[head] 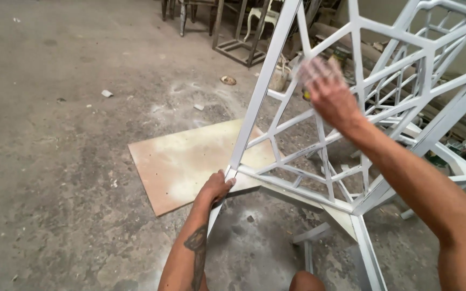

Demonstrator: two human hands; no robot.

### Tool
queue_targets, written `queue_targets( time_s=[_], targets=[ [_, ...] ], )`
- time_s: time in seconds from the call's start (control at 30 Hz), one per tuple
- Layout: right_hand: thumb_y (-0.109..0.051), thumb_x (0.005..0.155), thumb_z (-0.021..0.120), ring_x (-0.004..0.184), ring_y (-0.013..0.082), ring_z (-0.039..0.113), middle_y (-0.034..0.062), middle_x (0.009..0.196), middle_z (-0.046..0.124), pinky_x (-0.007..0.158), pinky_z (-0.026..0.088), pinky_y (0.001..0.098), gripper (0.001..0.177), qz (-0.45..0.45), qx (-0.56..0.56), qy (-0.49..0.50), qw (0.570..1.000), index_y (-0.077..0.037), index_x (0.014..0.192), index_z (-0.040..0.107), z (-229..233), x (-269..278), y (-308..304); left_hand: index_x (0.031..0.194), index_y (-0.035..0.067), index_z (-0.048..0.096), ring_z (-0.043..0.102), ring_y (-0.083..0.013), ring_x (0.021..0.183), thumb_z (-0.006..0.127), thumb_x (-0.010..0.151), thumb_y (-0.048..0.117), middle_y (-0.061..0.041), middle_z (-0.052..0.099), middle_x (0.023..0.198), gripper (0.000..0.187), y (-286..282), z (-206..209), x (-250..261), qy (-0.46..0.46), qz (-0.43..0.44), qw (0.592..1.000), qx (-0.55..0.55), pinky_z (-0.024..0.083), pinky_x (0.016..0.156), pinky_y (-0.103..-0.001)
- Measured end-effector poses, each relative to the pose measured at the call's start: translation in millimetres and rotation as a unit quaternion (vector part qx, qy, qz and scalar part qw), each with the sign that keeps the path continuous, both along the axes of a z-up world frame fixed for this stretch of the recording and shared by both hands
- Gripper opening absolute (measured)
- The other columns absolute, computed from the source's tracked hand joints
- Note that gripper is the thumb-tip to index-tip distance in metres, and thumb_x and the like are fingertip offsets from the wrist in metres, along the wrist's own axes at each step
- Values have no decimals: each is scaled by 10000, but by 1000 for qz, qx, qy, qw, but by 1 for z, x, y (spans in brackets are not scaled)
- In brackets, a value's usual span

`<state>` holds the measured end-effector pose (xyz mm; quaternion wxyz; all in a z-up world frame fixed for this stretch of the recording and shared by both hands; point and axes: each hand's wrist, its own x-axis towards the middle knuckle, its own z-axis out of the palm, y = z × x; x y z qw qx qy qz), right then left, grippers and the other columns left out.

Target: The person sands the surface of a white metal chair frame using a sanding block. The person holds the chair frame with one hand while sanding various sections of the lattice backrest and legs with the other hand.

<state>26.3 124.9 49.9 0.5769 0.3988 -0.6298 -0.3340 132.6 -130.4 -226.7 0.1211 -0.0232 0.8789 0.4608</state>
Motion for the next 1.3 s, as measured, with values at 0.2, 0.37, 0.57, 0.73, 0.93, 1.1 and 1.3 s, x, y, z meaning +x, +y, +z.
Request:
queue_targets(
  time_s=[0.2,0.37,0.57,0.73,0.93,1.1,1.3],
  targets=[
    [-162,910,672,1422,283,550,95,1425,663,1261,344,499,356,-1,31,-19,999,-114,1259,723,-14,-3,5,1571,-75,290,462,-467,1411,490,1023,524,-334,452,1508,837,4,-20,-10,-3,-3,1000,-10,451,1131,-552],
    [16,984,502,1545,374,364,215,1635,437,1300,228,517,548,-93,15,-138,986,22,1531,497,-22,-1,10,1368,6,466,596,-456,1201,556,973,524,-269,570,1346,658,10,-87,-55,17,16,999,-25,490,995,-510],
    [110,967,506,1403,376,505,239,1565,504,1201,423,513,525,-107,-31,-167,980,43,1487,532,-13,25,-9,1342,2,468,575,-477,1224,550,970,539,-291,555,1344,657,13,-107,-51,21,14,999,-24,476,1016,-520],
    [34,899,552,1470,228,467,73,1600,496,1284,341,419,693,-146,73,-141,976,-144,1559,435,12,14,-8,1404,33,444,607,-388,1186,517,1023,472,-198,561,1353,586,6,-35,-28,-45,17,999,-4,516,975,-494],
    [152,1026,467,1542,445,266,278,1655,332,1250,167,575,588,-8,-82,-258,963,74,1606,404,37,0,-5,1372,18,452,625,-396,1126,503,1022,481,-202,571,1309,583,5,-34,-28,-33,11,999,-13,518,909,-496],
    [-8,984,603,1578,366,210,112,1751,251,1195,301,641,686,-79,-18,-185,979,-90,1644,434,23,-25,2,1375,22,457,620,-386,1155,504,1014,475,-202,570,1328,582,4,-29,-30,-31,14,999,-16,518,940,-503],
    [-233,905,613,1536,152,347,-106,1615,498,1255,223,475,527,-133,105,-15,985,-337,1421,594,5,4,-8,1474,-82,413,557,-533,1288,515,1017,501,-338,536,1371,748,2,-37,-29,20,7,1000,-23,520,1018,-598]
  ],
)
